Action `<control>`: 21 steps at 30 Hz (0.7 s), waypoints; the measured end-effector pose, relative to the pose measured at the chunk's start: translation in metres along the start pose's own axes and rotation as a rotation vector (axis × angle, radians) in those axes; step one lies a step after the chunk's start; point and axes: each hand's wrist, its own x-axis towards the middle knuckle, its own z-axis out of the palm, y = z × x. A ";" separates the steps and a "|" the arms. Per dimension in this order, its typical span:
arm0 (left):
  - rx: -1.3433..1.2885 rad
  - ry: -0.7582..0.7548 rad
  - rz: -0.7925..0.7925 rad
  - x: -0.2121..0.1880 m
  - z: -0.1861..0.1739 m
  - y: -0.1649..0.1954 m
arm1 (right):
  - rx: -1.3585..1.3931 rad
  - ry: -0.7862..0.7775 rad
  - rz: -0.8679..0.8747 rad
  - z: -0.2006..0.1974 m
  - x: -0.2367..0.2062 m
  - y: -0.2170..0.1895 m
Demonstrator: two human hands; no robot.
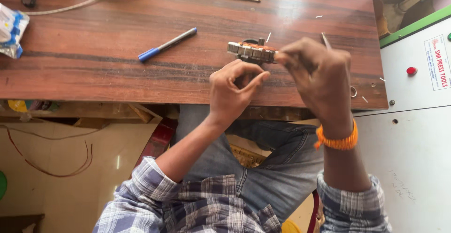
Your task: The person works on a small motor armature clamped at the workbench, adjusting and pressing copper windings by hand and tightening parts with a green-handled screwdriver. Near the end they take a small abrasive pad handed by another person and rub it on a component.
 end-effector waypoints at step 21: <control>-0.343 0.178 -0.379 -0.022 0.018 0.010 | 0.043 -0.113 -0.055 0.031 0.043 0.036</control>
